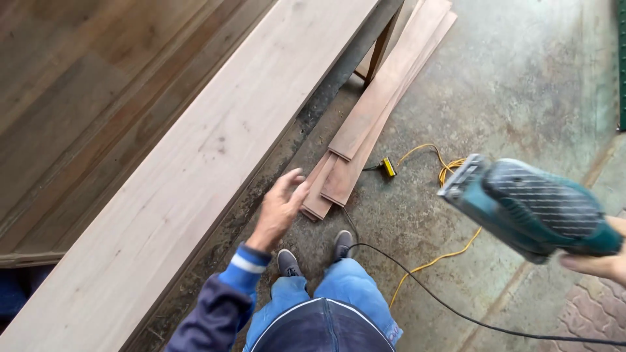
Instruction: Sanding a long wooden plank using an electric orbital sander.
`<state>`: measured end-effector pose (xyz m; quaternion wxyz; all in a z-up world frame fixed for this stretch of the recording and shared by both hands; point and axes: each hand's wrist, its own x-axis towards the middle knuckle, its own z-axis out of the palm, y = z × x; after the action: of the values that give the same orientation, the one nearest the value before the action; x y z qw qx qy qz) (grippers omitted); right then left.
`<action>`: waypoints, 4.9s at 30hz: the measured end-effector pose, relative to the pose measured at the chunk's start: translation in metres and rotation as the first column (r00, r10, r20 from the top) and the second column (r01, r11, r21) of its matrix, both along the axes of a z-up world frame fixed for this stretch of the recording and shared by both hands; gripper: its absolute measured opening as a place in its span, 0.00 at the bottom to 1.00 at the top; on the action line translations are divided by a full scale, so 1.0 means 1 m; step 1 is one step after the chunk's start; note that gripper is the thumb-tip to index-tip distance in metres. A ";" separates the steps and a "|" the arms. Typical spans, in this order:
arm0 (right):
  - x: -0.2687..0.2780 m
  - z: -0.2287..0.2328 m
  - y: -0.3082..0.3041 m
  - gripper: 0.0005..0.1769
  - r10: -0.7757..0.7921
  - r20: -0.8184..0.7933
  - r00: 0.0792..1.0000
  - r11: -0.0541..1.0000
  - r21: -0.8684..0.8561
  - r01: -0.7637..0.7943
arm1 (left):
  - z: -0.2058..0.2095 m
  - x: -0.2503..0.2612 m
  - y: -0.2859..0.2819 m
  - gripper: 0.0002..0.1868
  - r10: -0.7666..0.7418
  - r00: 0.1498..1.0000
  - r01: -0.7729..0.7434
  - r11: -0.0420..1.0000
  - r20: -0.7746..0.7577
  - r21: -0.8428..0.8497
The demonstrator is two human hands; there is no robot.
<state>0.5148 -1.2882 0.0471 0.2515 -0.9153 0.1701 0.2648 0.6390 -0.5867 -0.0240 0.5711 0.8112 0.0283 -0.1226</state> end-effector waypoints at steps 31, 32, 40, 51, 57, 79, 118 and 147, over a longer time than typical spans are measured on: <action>0.293 0.098 0.213 0.16 0.891 0.087 0.445 0.453 -0.131 -0.882 | 0.076 0.038 -0.256 0.17 0.403 0.860 -0.510 0.683 -0.314 -0.523; 0.297 0.098 0.213 0.16 0.893 0.089 0.442 0.450 -0.131 -0.883 | 0.075 0.043 -0.253 0.17 0.406 0.859 -0.512 0.682 -0.312 -0.522; 0.344 0.128 0.205 0.23 0.868 0.068 0.493 0.495 -0.221 -0.841 | 0.098 0.105 -0.263 0.17 0.296 0.919 -0.393 0.739 -0.261 -0.547; 0.397 0.135 0.189 0.20 0.877 -0.003 0.481 0.455 -0.317 -0.832 | 0.084 0.155 -0.294 0.18 0.255 0.928 -0.371 0.710 -0.273 -0.598; 0.459 0.119 0.208 0.20 0.896 -0.053 0.442 0.412 -0.273 -0.869 | 0.091 0.205 -0.280 0.16 0.279 0.906 -0.419 0.700 -0.318 -0.579; 0.827 0.065 0.268 0.24 0.923 -0.240 0.302 0.208 -0.350 -0.913 | 0.020 0.548 -0.258 0.39 0.407 0.907 -0.418 0.900 -0.104 -0.125; 0.664 0.020 0.487 0.23 0.969 -0.194 -0.153 -0.183 -0.144 -0.973 | 0.003 0.319 -0.091 0.38 0.689 0.724 -0.686 0.719 0.010 0.107; 0.715 0.033 0.379 0.23 0.974 -0.226 -0.023 -0.054 -0.133 -0.990 | -0.003 0.399 -0.194 0.30 0.647 0.754 -0.651 0.759 0.113 0.004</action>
<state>1.2300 -0.9094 0.0804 -0.1394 -0.7745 -0.4955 0.3678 1.0380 -0.7808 -0.0268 0.5611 0.7685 0.2806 0.1261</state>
